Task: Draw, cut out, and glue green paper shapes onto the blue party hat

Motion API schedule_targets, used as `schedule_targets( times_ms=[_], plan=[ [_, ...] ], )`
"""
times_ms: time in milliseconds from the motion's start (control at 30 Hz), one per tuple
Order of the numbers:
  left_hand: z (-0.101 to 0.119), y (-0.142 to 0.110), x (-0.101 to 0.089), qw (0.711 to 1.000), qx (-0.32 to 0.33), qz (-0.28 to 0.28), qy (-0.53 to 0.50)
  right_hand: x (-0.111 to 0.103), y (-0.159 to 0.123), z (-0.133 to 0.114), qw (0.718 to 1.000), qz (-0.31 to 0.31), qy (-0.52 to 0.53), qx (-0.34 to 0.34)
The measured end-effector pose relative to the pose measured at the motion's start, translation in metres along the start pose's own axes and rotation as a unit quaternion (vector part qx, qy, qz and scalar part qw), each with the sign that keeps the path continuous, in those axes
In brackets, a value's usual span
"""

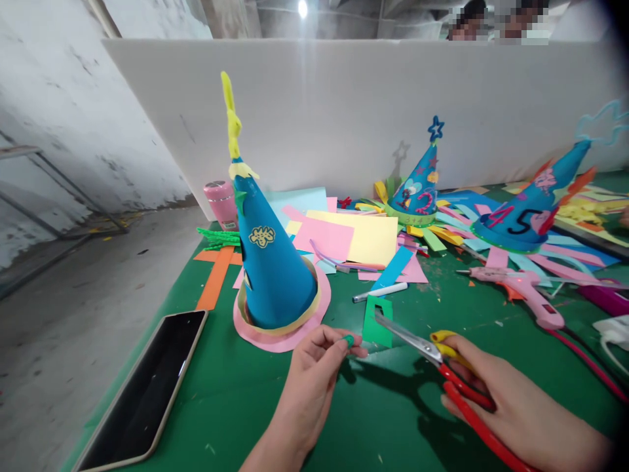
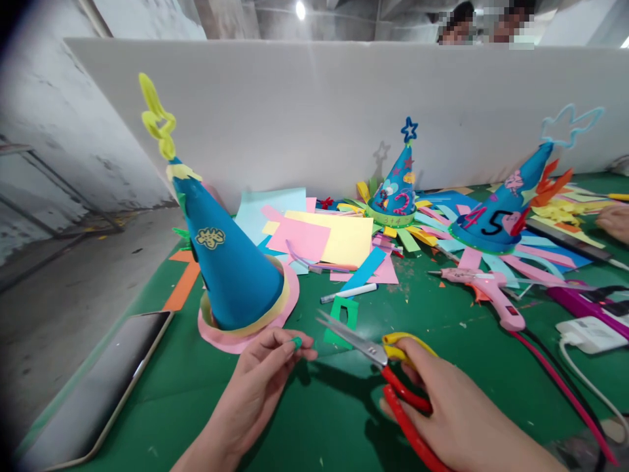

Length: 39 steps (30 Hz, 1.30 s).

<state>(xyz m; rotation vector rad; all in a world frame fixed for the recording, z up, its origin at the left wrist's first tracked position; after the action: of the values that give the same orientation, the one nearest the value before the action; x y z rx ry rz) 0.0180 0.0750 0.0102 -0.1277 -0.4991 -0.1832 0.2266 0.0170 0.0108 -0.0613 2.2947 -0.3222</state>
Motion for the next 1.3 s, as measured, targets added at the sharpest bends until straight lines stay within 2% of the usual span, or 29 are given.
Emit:
schedule_targets(
  times_ms=[133, 333, 567, 700, 867, 1067, 1300],
  plan=[
    [0.001, -0.001, 0.004, 1.000, -0.001, -0.023, -0.004, 0.018, -0.001, -0.022, 0.995, -0.096, 0.021, 0.007],
    [0.006, -0.002, 0.007, 1.000, 0.002, -0.024, -0.002, 0.026, -0.003, -0.024, 0.966, -0.238, 0.047, 0.087],
    [0.005, -0.001, 0.008, 0.999, -0.002, -0.033, 0.002, 0.032, -0.004, -0.020, 0.929, -0.308, 0.169, 0.119],
    [0.004, 0.000, 0.007, 0.999, 0.001, -0.040, 0.007, 0.033, -0.006, -0.030, 0.908, -0.363, 0.177, 0.114],
    [0.004, -0.001, 0.005, 0.999, -0.003, -0.036, 0.004, 0.029, -0.006, -0.044, 0.897, -0.393, 0.172, 0.110],
    [0.003, -0.003, 0.004, 1.000, -0.013, -0.025, -0.009, 0.035, -0.008, -0.045, 0.863, -0.429, 0.233, 0.131],
    [0.002, -0.002, 0.004, 1.000, -0.013, -0.022, -0.009, 0.035, -0.009, -0.049, 0.862, -0.431, 0.238, 0.121]
  ],
)
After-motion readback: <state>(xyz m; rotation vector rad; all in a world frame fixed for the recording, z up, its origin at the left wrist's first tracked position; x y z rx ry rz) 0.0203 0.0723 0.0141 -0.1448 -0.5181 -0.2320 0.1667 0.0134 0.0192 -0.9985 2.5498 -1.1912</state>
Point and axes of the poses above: each hand's wrist, its own y-axis towards the middle knuckle, its own x-axis out of the palm, z = x × y, the point moved 9 cm from there along y, towards the middle knuckle, and after that the axes turned 10 degrees about x, right-handed, at the moved point
